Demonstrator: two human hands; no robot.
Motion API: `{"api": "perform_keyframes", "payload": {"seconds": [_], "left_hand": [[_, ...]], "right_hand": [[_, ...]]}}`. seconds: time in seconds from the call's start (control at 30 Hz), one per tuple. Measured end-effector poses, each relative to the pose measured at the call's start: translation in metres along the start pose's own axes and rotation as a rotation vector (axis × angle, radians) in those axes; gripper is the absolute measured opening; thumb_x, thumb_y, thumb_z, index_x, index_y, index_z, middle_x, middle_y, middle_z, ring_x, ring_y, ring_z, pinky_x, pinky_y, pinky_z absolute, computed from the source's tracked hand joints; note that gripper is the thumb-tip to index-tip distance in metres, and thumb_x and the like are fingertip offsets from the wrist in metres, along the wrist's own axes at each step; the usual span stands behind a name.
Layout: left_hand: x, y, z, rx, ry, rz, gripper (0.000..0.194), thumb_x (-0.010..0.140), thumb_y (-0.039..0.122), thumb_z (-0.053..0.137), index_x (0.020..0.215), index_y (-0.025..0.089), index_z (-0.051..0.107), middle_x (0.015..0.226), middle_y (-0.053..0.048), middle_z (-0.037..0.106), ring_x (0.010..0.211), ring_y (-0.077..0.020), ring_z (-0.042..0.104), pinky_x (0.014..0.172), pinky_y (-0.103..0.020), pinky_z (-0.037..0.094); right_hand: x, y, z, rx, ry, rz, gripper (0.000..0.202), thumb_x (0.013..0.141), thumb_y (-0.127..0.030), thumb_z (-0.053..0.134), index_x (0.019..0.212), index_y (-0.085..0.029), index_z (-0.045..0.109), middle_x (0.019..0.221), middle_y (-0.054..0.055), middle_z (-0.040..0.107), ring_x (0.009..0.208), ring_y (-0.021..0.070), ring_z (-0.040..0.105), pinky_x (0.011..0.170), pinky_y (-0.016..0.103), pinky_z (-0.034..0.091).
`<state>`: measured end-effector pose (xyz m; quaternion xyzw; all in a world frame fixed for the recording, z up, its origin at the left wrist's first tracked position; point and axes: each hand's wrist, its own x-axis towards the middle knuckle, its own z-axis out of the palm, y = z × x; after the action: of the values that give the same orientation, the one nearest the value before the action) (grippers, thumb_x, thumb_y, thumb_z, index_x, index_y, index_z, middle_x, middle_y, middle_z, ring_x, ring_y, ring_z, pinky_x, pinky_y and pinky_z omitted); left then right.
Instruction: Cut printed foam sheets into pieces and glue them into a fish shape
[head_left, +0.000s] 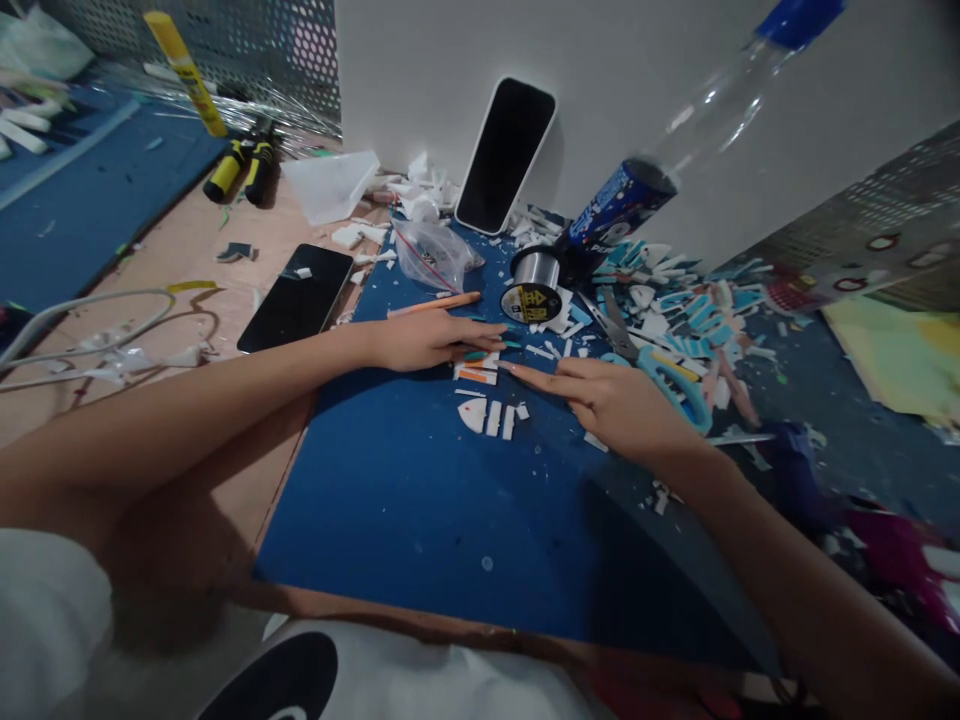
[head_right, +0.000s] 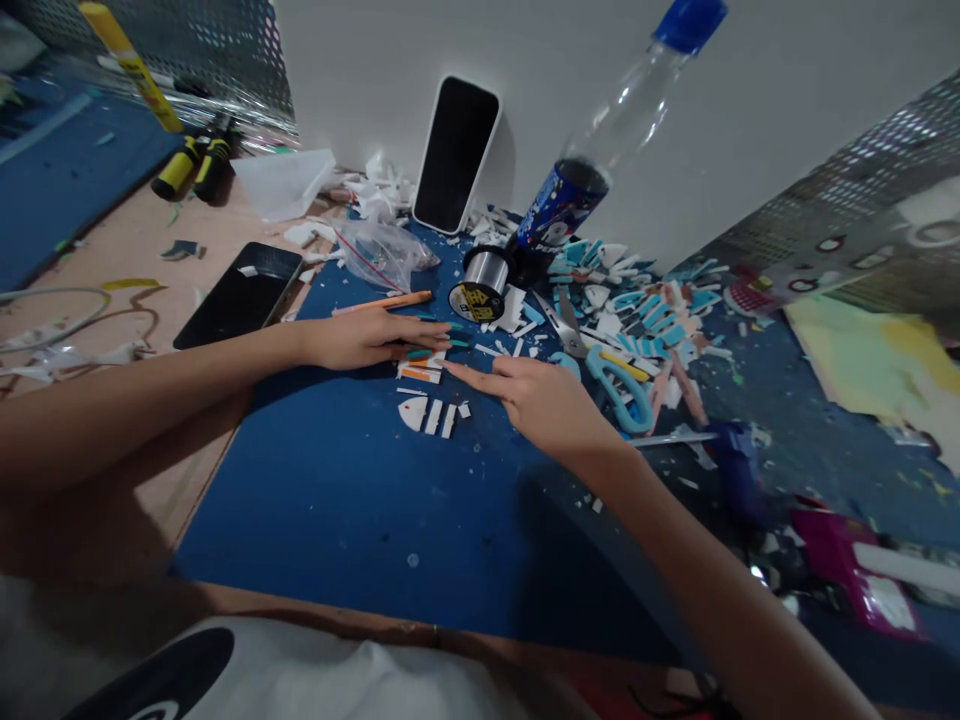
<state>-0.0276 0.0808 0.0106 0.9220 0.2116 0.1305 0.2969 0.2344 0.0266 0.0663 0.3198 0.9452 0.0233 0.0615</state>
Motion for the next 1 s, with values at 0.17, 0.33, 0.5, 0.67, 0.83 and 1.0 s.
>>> {"api": "perform_keyframes", "payload": {"seconds": [0.17,0.33,0.5,0.67,0.83,1.0], "left_hand": [[0.0003,0.0021,-0.001,-0.025,-0.013,-0.023,0.056,0.094,0.012,0.041,0.147,0.025,0.026,0.14,0.003,0.051,0.139,-0.0163,0.033,0.122,-0.041,0.004],[-0.0003,0.0017,-0.0007,-0.012,-0.012,-0.025,0.057,0.093,0.009,0.04,0.146,0.026,0.027,0.14,0.003,0.05,0.139,-0.0165,0.034,0.122,-0.043,0.006],[-0.0001,0.0008,0.0,-0.002,-0.008,-0.031,0.055,0.093,0.012,0.04,0.146,0.024,0.029,0.14,0.003,0.05,0.14,-0.0165,0.032,0.122,-0.042,0.005],[-0.0003,0.0008,0.0001,-0.013,-0.01,-0.039,0.055,0.093,0.011,0.041,0.146,0.023,0.029,0.14,0.002,0.05,0.141,-0.0173,0.029,0.122,-0.043,0.004],[0.0,-0.0004,0.0011,-0.018,-0.005,-0.041,0.056,0.092,0.011,0.042,0.146,0.024,0.029,0.141,0.002,0.049,0.141,-0.0188,0.029,0.122,-0.044,0.007],[-0.0011,0.0039,-0.0012,0.012,-0.033,-0.062,0.054,0.094,0.01,0.04,0.146,0.018,0.028,0.142,0.002,0.048,0.142,-0.0188,0.025,0.123,-0.038,0.006]], "right_hand": [[0.0023,0.0029,0.004,0.031,-0.024,-0.015,0.056,0.088,-0.004,0.027,0.135,-0.022,0.053,0.071,0.005,0.057,0.057,0.013,0.046,0.049,0.022,0.031],[0.0015,0.0028,0.0048,0.044,-0.005,-0.031,0.057,0.087,-0.003,0.026,0.132,-0.021,0.055,0.069,0.004,0.054,0.055,0.012,0.044,0.047,0.021,0.029],[0.0021,0.003,0.0052,0.052,-0.004,-0.041,0.057,0.086,-0.004,0.026,0.131,-0.021,0.056,0.069,0.004,0.055,0.056,0.012,0.045,0.047,0.02,0.029],[0.003,0.0027,0.0041,0.034,-0.013,-0.042,0.058,0.086,-0.003,0.026,0.132,-0.022,0.056,0.07,0.004,0.055,0.057,0.0116,0.046,0.048,0.019,0.029],[0.0033,0.0021,0.0045,-0.013,-0.014,-0.039,0.058,0.085,-0.002,0.028,0.131,-0.023,0.056,0.069,0.004,0.053,0.057,0.0119,0.045,0.048,0.019,0.029],[0.0026,-0.002,0.0009,-0.081,-0.023,-0.03,0.059,0.084,0.0,0.029,0.131,-0.021,0.057,0.068,0.005,0.053,0.057,0.0135,0.044,0.048,0.021,0.029]]}}
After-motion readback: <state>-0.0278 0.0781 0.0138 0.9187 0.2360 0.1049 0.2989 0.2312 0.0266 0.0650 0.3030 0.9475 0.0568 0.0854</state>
